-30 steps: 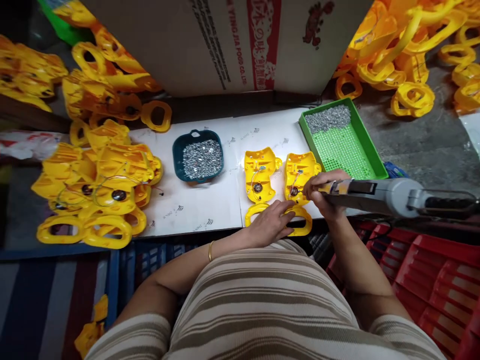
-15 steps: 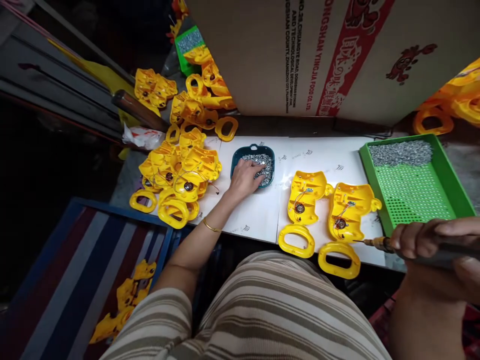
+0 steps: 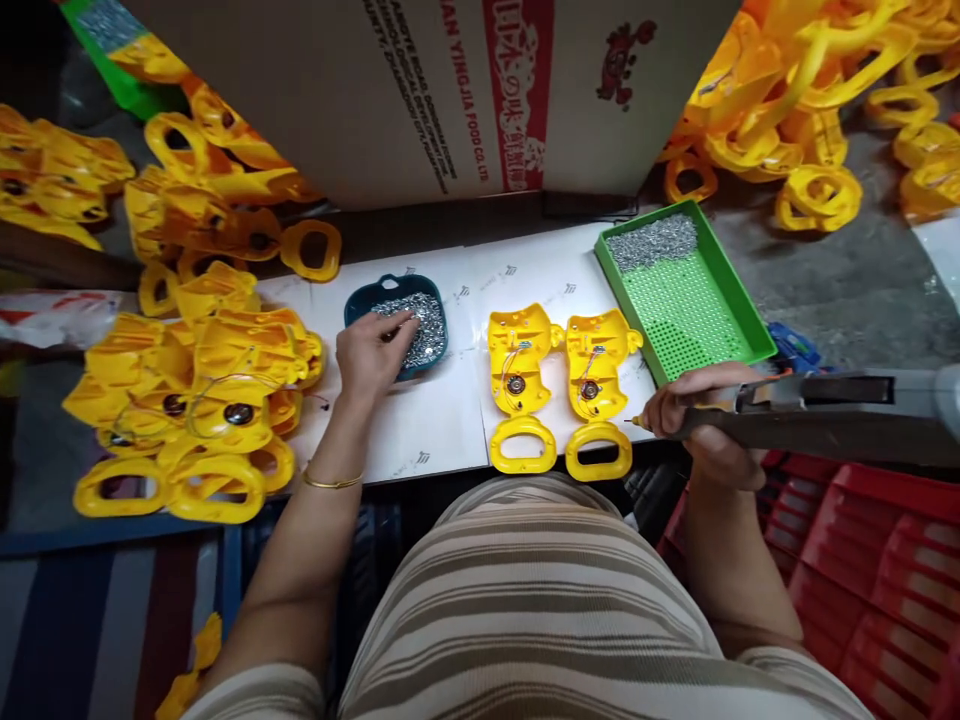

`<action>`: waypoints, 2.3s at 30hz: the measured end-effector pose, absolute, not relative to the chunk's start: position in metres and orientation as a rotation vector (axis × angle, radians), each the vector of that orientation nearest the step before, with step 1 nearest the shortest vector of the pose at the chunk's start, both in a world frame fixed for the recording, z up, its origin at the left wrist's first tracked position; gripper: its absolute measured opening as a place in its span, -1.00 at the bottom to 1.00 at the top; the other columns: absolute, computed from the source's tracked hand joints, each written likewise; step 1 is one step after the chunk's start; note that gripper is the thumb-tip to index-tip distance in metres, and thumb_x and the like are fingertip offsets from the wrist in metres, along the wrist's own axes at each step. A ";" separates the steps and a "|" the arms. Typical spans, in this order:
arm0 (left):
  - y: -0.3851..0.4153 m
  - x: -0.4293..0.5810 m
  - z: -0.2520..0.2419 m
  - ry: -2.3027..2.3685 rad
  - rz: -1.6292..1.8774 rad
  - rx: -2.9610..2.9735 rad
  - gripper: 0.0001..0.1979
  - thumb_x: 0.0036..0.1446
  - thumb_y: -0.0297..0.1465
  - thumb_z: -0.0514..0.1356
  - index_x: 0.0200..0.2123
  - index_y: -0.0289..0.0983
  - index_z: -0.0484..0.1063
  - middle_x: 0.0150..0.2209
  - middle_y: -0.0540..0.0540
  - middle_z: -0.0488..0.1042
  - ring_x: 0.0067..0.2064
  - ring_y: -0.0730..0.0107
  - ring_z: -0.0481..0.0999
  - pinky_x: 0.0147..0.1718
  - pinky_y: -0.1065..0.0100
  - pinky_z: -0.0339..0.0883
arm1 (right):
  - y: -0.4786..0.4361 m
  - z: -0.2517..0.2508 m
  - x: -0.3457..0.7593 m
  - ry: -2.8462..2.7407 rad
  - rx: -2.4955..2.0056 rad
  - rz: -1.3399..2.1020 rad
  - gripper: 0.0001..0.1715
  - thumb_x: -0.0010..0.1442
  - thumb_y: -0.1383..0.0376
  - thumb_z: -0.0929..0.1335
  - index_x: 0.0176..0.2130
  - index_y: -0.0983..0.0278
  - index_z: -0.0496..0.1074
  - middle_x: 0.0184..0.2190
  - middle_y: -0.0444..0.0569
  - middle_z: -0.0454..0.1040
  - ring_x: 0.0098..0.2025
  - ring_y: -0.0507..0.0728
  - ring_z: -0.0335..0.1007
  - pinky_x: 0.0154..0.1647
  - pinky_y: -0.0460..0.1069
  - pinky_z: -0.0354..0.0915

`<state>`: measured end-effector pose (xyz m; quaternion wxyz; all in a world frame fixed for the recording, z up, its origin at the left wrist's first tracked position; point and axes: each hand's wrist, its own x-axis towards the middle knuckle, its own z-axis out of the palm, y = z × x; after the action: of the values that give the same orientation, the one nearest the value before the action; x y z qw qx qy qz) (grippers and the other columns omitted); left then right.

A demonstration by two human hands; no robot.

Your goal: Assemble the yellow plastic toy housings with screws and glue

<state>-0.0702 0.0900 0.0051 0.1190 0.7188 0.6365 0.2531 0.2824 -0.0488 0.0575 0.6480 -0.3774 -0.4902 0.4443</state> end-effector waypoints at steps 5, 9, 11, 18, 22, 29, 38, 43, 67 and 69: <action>0.087 -0.063 0.013 1.884 0.868 2.046 -0.83 0.09 -0.27 0.30 -0.30 -0.23 0.60 -0.44 -0.03 0.50 -0.44 0.41 0.43 -0.40 0.32 0.38 | -0.050 0.058 0.284 -1.129 -0.821 0.956 -0.67 0.04 0.21 0.43 -0.16 0.26 0.47 -0.64 -0.16 0.33 -0.66 0.05 0.26 -0.66 -0.01 0.25; 0.057 -0.026 0.025 1.572 1.004 2.159 -0.88 0.15 -0.37 0.21 -0.36 -0.28 0.51 -0.40 -0.01 0.49 -0.46 0.53 0.38 -0.49 0.47 0.32 | -0.050 0.063 0.275 -1.088 -0.794 0.915 -0.68 0.06 0.19 0.42 -0.17 0.27 0.47 -0.64 -0.17 0.32 -0.66 0.04 0.26 -0.66 -0.02 0.26; 0.031 0.001 0.025 1.285 0.959 2.285 -0.89 0.18 -0.42 0.19 -0.36 -0.30 0.48 -0.42 -0.02 0.50 -0.48 0.56 0.39 -0.51 0.51 0.30 | -0.048 0.068 0.268 -1.043 -0.761 0.923 -0.69 0.09 0.17 0.41 -0.18 0.29 0.47 -0.64 -0.17 0.31 -0.67 0.03 0.26 -0.66 -0.02 0.27; -0.029 0.059 0.002 0.822 0.890 2.395 -0.86 0.26 -0.42 0.14 -0.30 -0.31 0.49 -0.44 -0.05 0.56 -0.43 0.52 0.53 -0.45 0.52 0.36 | -0.037 0.073 0.251 -1.178 -0.577 0.986 -0.69 0.18 0.09 0.37 -0.10 0.15 0.42 -0.66 -0.22 0.31 -0.70 0.00 0.24 -0.70 -0.08 0.26; -0.028 0.059 -0.001 0.820 0.843 2.359 -0.84 0.25 -0.37 0.16 -0.33 -0.31 0.49 -0.45 -0.03 0.53 -0.46 0.54 0.49 -0.48 0.52 0.31 | -0.037 0.070 0.244 -1.141 -0.579 1.034 -0.70 0.20 0.07 0.36 -0.09 0.11 0.40 -0.64 -0.23 0.29 -0.69 0.01 0.24 -0.69 -0.06 0.26; -0.027 0.058 -0.002 0.823 0.793 2.291 -0.85 0.25 -0.37 0.17 -0.31 -0.31 0.50 -0.44 -0.03 0.52 -0.44 0.54 0.48 -0.46 0.53 0.29 | -0.036 0.067 0.237 -1.094 -0.518 1.033 -0.69 0.17 0.17 0.35 -0.08 0.20 0.40 -0.62 -0.19 0.28 -0.67 0.03 0.25 -0.69 -0.03 0.24; -0.026 0.060 0.003 0.797 0.706 2.309 -0.79 0.28 -0.35 0.13 -0.31 -0.33 0.50 -0.44 -0.06 0.52 -0.44 0.52 0.47 -0.46 0.52 0.28 | -0.036 0.062 0.240 -1.142 -0.644 1.042 -0.74 0.18 0.05 0.35 -0.15 0.07 0.36 -0.66 -0.25 0.26 -0.71 0.01 0.20 -0.69 -0.03 0.23; -0.026 0.059 0.002 0.807 0.727 2.316 -0.80 0.28 -0.37 0.13 -0.32 -0.33 0.50 -0.45 -0.05 0.51 -0.44 0.52 0.47 -0.46 0.51 0.28 | -0.036 0.060 0.239 -1.159 -0.632 1.064 -0.76 0.18 0.06 0.35 -0.16 0.07 0.36 -0.65 -0.23 0.25 -0.71 0.02 0.21 -0.70 -0.04 0.21; -0.021 0.062 0.003 0.796 0.582 2.324 -0.75 0.31 -0.34 0.08 -0.29 -0.34 0.51 -0.42 -0.08 0.51 -0.40 0.47 0.49 -0.42 0.49 0.29 | -0.038 0.062 0.231 -1.092 -0.688 1.019 -0.79 0.16 0.07 0.36 -0.22 0.08 0.35 -0.65 -0.24 0.21 -0.72 0.01 0.16 -0.71 -0.04 0.17; -0.021 0.062 0.002 0.782 0.570 2.317 -0.75 0.32 -0.35 0.07 -0.26 -0.33 0.51 -0.40 -0.09 0.53 -0.37 0.47 0.51 -0.39 0.49 0.31 | -0.038 0.063 0.230 -1.082 -0.700 1.030 -0.76 0.16 0.06 0.37 -0.20 0.08 0.35 -0.65 -0.24 0.21 -0.71 0.01 0.15 -0.68 -0.03 0.19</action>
<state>0.0619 -0.0207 0.0024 0.3101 0.8772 0.2961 0.2160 0.2304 -0.0384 0.0625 0.6787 -0.3116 -0.4817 0.4584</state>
